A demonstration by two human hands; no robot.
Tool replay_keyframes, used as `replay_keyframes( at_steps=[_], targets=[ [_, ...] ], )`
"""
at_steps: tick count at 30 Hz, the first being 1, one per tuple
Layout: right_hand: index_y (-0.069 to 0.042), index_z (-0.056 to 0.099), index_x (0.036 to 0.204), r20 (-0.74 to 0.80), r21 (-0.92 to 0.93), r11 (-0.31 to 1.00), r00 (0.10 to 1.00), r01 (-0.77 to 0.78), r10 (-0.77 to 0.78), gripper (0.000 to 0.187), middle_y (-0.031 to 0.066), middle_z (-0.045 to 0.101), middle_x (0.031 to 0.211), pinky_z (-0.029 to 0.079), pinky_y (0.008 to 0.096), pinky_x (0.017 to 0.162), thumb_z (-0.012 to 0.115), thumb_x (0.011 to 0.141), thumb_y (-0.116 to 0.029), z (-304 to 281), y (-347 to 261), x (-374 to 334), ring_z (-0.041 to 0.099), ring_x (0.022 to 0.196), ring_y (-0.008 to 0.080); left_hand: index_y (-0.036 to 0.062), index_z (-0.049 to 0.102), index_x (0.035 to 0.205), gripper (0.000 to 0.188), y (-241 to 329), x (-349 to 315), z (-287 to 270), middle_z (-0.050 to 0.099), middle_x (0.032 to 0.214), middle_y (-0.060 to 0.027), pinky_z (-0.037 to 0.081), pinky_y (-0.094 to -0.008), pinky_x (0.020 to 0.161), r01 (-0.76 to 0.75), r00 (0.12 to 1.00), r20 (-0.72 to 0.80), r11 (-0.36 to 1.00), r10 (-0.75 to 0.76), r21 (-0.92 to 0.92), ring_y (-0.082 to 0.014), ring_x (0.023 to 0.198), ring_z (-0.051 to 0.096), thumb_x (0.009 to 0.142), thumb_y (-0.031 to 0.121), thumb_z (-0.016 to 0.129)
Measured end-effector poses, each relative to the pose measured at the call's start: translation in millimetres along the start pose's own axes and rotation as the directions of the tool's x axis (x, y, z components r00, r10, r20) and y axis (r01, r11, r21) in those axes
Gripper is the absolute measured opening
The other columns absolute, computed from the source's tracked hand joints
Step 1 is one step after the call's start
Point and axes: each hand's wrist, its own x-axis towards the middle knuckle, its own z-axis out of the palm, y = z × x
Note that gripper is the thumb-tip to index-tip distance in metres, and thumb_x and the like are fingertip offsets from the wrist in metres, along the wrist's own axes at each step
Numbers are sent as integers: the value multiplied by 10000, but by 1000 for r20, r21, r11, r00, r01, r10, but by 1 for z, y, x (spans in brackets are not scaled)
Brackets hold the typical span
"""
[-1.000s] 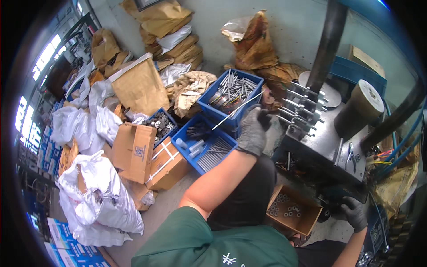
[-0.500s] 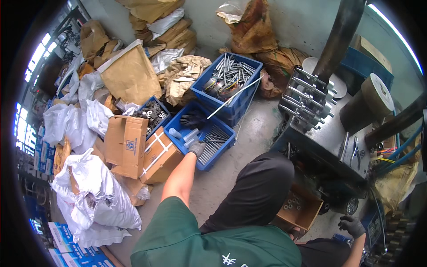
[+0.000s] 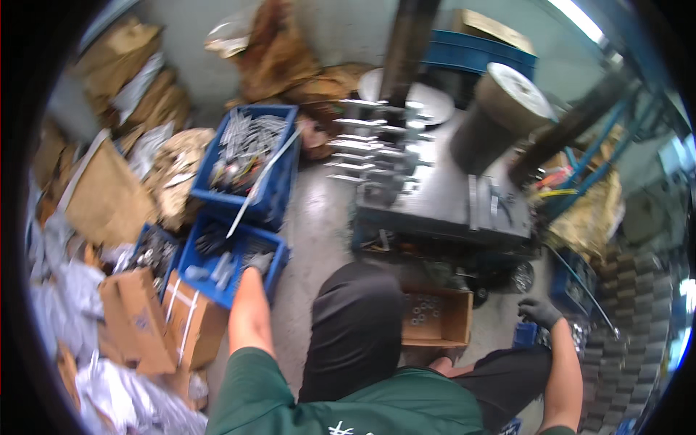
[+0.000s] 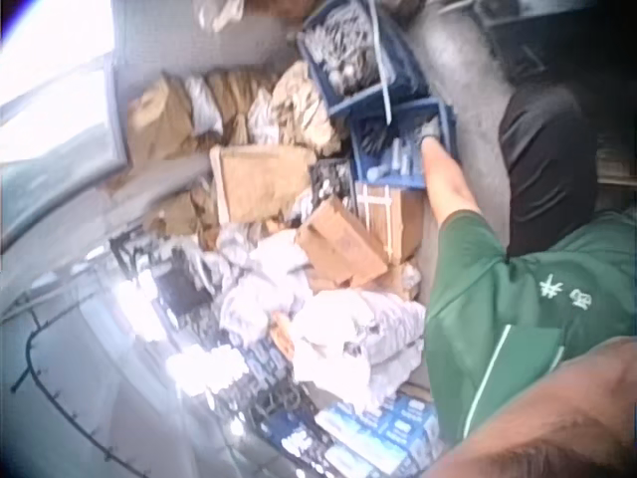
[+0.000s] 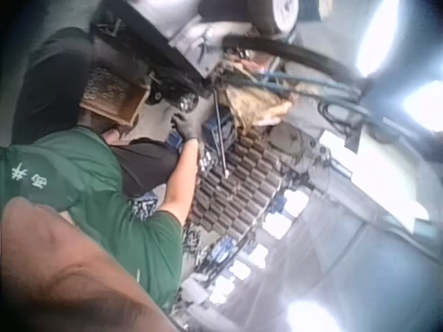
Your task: Using a mechanical press to assemble metal rods and rings into a cylinder.
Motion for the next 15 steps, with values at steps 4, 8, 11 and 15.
replay_keyframes(
  at_steps=[4,8,11,15],
  targets=[
    [9,673,1257,-48,-46,989,989,-143,141,396,130,746,1033,572,329,733,632,995,-286,-12,10,-25,716,837,202,47,666,1358,579,28,32,49,637,1394,-244,449,-468,1117,-4,1000,7,1000,4,-22,-384,1307,604,975,452,511],
    [-25,662,1283,-46,-1,984,983,-179,179,421,135,755,1051,565,339,744,629,980,-316,-12,27,-17,730,834,219,46,690,1314,538,-62,61,60,659,1352,-244,462,-471,1097,-39,999,5,982,39,185,-378,1282,623,973,420,506],
    [-32,667,1284,-62,-9,983,981,-183,182,411,142,756,1073,571,345,742,632,976,-302,-16,26,-20,737,851,222,44,715,1269,502,-94,72,56,682,1310,-244,476,-474,1077,-38,999,-13,935,46,351,-373,1258,641,972,388,502],
    [-35,671,1298,-53,27,982,981,-187,188,410,152,758,1074,585,354,752,627,977,-286,-15,33,-7,741,849,220,42,748,1210,461,-73,80,50,712,1253,-244,494,-478,1051,8,997,-72,833,38,553,-366,1225,665,970,346,496]
  ],
)
